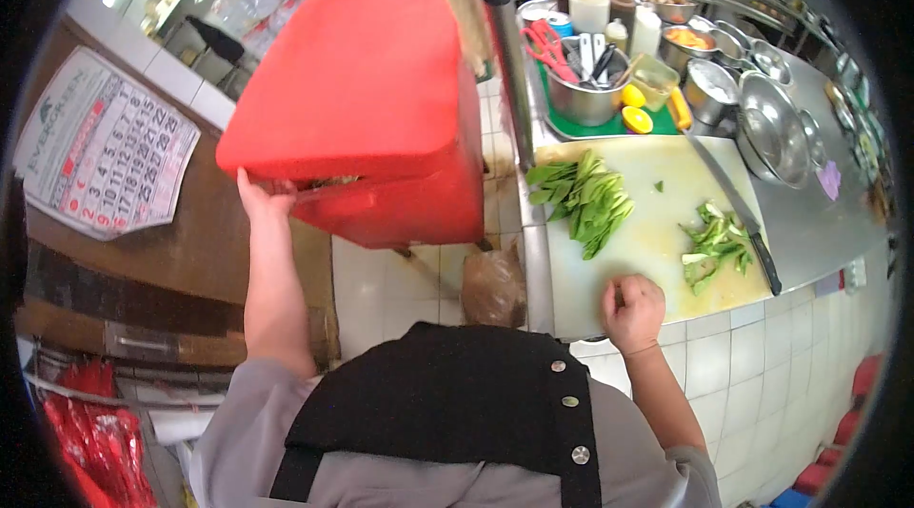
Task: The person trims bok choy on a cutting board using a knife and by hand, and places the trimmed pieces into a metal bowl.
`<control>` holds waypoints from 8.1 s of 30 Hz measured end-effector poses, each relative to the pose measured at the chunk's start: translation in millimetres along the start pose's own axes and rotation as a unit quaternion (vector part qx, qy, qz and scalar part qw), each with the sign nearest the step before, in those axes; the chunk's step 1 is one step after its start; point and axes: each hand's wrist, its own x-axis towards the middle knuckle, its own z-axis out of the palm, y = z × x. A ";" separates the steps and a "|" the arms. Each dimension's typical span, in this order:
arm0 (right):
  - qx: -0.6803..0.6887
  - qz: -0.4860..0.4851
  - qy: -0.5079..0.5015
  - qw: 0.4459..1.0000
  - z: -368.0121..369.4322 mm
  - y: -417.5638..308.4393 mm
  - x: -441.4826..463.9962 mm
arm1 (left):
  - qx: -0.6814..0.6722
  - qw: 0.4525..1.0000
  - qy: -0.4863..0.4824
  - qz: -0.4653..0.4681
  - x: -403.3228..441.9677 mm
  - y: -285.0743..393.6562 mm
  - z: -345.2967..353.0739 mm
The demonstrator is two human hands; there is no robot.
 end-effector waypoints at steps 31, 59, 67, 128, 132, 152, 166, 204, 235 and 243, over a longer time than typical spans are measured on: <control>-0.131 0.212 0.013 0.968 37.9 -26.2 9.0 | 0.776 0.376 -0.455 0.223 151.5 -179.1 76.2; -0.172 0.232 0.008 0.957 45.4 -19.6 5.1 | 0.724 0.478 -0.481 0.125 151.1 -141.5 109.8; -0.199 0.239 -0.014 0.950 42.3 -20.5 7.1 | 0.526 0.686 -0.453 0.219 167.3 -58.0 99.6; 0.766 0.300 -0.280 0.495 249.1 -321.1 340.4 | 0.376 0.802 -0.294 0.358 103.4 -22.2 39.8; 0.635 0.302 -0.405 0.584 266.8 -283.0 339.8 | 0.381 0.800 -0.237 0.398 126.3 -5.3 57.5; 0.415 0.309 -0.053 0.854 8.4 -162.5 100.9 | 0.436 0.620 -0.608 0.236 -103.9 -108.8 57.6; 0.286 0.597 0.080 0.745 -193.2 -30.2 -272.2 | 0.486 0.548 -0.667 0.139 -352.1 -247.6 31.6; 0.215 0.383 -0.099 0.893 -242.8 220.4 -55.0 | 0.554 0.503 -0.603 0.276 -352.0 -371.8 268.1; 0.278 0.132 -0.204 0.930 -216.9 342.8 20.9 | 0.528 0.708 -0.467 0.043 -428.7 -316.8 261.9; 0.007 0.119 -0.299 0.947 -208.4 301.3 44.9 | 0.343 0.722 -0.595 -0.085 -434.6 -335.2 229.1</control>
